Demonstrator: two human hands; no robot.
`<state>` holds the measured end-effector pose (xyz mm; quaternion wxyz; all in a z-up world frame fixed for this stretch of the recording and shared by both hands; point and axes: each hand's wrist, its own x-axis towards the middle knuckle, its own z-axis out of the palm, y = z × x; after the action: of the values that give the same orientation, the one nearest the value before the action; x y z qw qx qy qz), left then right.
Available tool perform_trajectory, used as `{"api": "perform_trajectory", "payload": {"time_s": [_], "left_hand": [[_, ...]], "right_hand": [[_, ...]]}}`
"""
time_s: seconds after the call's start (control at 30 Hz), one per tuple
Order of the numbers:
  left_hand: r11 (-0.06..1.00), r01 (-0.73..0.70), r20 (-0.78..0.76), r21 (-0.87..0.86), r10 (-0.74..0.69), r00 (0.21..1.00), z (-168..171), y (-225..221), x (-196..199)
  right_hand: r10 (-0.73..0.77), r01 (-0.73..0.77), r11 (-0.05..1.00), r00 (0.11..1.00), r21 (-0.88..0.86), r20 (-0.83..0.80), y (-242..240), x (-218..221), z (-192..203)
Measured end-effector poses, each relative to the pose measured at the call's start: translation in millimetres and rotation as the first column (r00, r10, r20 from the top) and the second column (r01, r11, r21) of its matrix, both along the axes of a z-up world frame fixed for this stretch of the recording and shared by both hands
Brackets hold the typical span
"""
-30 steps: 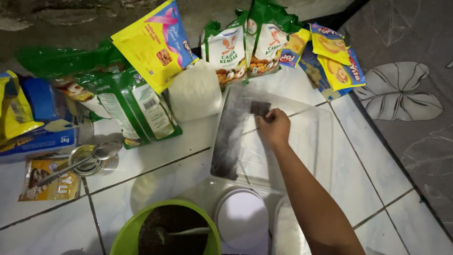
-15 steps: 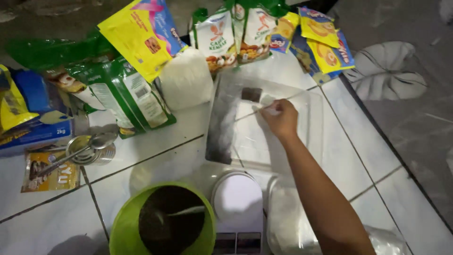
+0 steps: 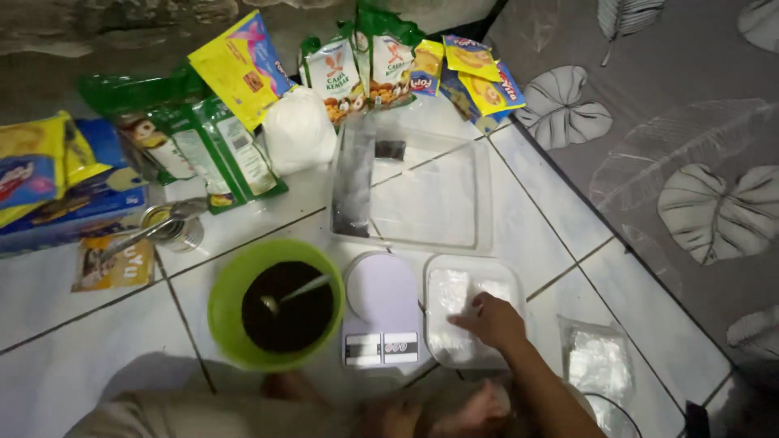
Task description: Packaging dark powder into small plastic bags and weighing them on a digital scale
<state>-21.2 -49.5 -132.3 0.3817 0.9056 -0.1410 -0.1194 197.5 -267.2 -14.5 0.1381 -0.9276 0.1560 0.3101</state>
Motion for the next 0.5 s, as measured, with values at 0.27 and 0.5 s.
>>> {"api": "perform_trajectory", "payload": {"time_s": [0.27, 0.5], "left_hand": [[0.995, -0.011, -0.011, 0.098, 0.012, 1.000, 126.7, 31.0, 36.7], [0.469, -0.791, -0.879, -0.392, -0.446, 0.171, -45.1, -167.2, 60.6]], "right_hand": [[0.119, -0.119, 0.993, 0.978, -0.007, 0.171, -39.6, -12.3, -72.8], [-0.028, 0.014, 0.998, 0.963, 0.054, 0.268, -51.5, -30.8, -49.6]]}}
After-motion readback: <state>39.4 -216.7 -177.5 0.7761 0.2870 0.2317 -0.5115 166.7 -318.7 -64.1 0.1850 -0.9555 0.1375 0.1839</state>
